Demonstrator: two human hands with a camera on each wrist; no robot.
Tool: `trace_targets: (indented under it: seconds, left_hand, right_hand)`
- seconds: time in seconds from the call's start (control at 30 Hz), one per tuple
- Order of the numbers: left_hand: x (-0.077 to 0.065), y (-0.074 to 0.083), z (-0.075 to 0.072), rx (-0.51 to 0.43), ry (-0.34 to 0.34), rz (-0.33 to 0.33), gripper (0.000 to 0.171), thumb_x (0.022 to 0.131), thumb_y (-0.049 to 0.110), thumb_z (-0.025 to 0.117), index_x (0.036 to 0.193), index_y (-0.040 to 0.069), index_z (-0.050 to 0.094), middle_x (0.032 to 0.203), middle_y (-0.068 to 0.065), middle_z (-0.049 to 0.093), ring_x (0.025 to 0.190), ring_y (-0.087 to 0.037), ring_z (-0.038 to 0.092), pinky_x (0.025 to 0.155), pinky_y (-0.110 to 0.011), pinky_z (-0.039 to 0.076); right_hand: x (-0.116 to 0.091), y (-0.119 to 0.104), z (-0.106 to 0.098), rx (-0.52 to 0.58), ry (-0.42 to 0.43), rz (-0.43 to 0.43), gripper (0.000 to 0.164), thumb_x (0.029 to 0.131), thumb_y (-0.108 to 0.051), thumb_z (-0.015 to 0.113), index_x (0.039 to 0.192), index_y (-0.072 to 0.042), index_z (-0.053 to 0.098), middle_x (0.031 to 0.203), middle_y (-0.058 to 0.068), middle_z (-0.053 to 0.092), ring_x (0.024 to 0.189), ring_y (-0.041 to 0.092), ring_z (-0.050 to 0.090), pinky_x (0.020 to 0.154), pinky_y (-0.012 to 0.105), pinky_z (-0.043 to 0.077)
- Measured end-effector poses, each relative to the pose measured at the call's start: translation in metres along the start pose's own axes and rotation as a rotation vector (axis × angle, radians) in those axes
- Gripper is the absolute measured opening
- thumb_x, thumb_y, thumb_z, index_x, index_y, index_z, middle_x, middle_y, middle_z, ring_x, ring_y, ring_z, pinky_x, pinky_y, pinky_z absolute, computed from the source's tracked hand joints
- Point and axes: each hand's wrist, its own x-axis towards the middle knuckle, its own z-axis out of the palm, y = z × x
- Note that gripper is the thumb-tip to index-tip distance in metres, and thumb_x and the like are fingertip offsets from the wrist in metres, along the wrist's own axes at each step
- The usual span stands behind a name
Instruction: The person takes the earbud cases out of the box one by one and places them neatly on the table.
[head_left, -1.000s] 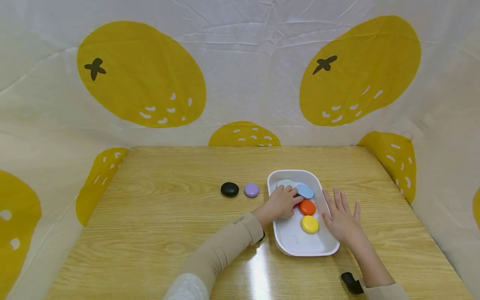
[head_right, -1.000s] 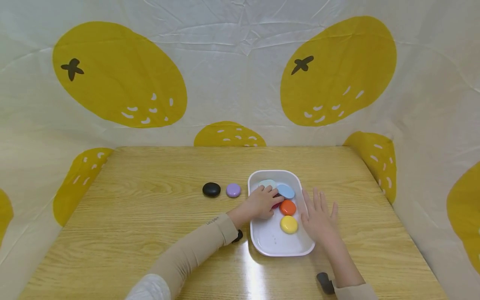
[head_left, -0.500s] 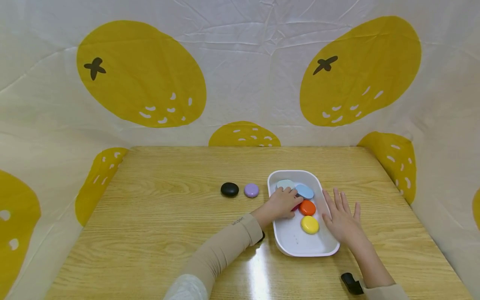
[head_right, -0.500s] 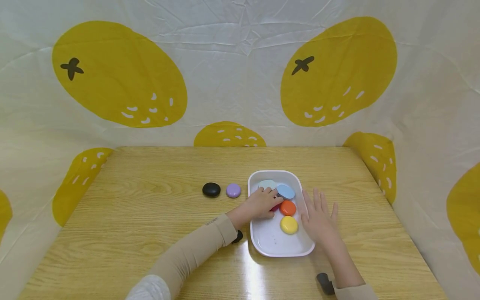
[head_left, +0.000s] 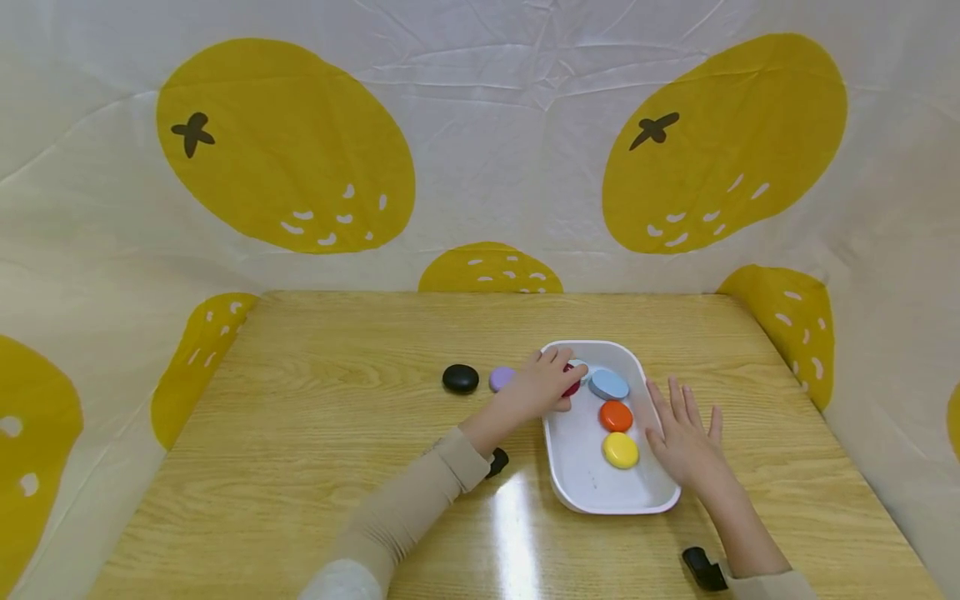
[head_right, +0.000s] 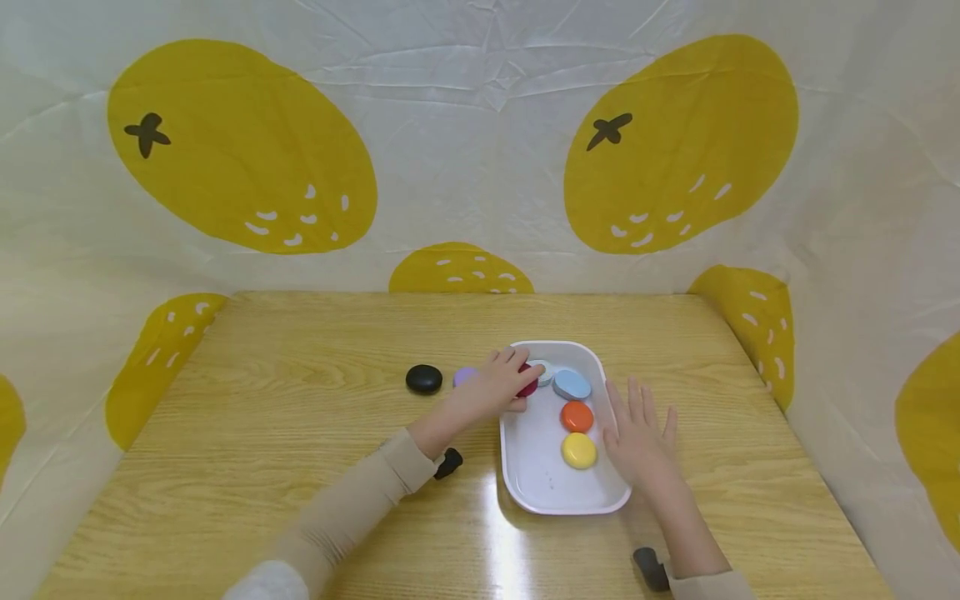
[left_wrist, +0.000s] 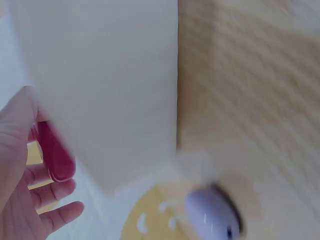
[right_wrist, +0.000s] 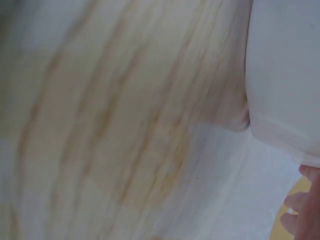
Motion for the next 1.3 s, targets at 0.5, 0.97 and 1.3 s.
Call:
trace_targets:
  seconds: [0.5,0.97,1.3]
  left_hand:
    - [-0.074,-0.085,0.001,-0.17,0.107,-0.213,0.047,0.083,0.029,0.066,0.124,0.013,0.048,0.118,-0.018,0.045,0.108,-0.033,0.044,0.09,-0.048,0.04]
    - [-0.119,-0.13,0.042,-0.207,-0.037,-0.394,0.047,0.086,0.027,0.063,0.125,0.007,0.044,0.118,-0.022,0.043,0.109,-0.036,0.042,0.09,-0.051,0.038]
    - [-0.125,-0.129,0.05,-0.219,-0.131,-0.413,0.048,0.086,0.027,0.063,0.126,0.007,0.044,0.116,-0.021,0.044,0.108,-0.035,0.043,0.087,-0.049,0.039]
  right_hand:
    - [-0.002,-0.002,-0.001,0.004,-0.013,0.011,0.064,0.095,-0.028,0.039,0.148,-0.017,0.004,0.149,0.024,-0.003,0.135,0.042,-0.008,0.096,0.066,-0.013]
    - [0.0,-0.001,-0.002,-0.003,-0.008,0.001,0.063,0.095,-0.028,0.038,0.148,-0.015,0.005,0.149,0.024,-0.002,0.136,0.041,-0.008,0.096,0.065,-0.014]
    - [0.001,-0.001,-0.002,0.005,-0.016,0.004,0.063,0.096,-0.028,0.038,0.148,-0.015,0.005,0.149,0.023,-0.003,0.135,0.041,-0.009,0.096,0.063,-0.019]
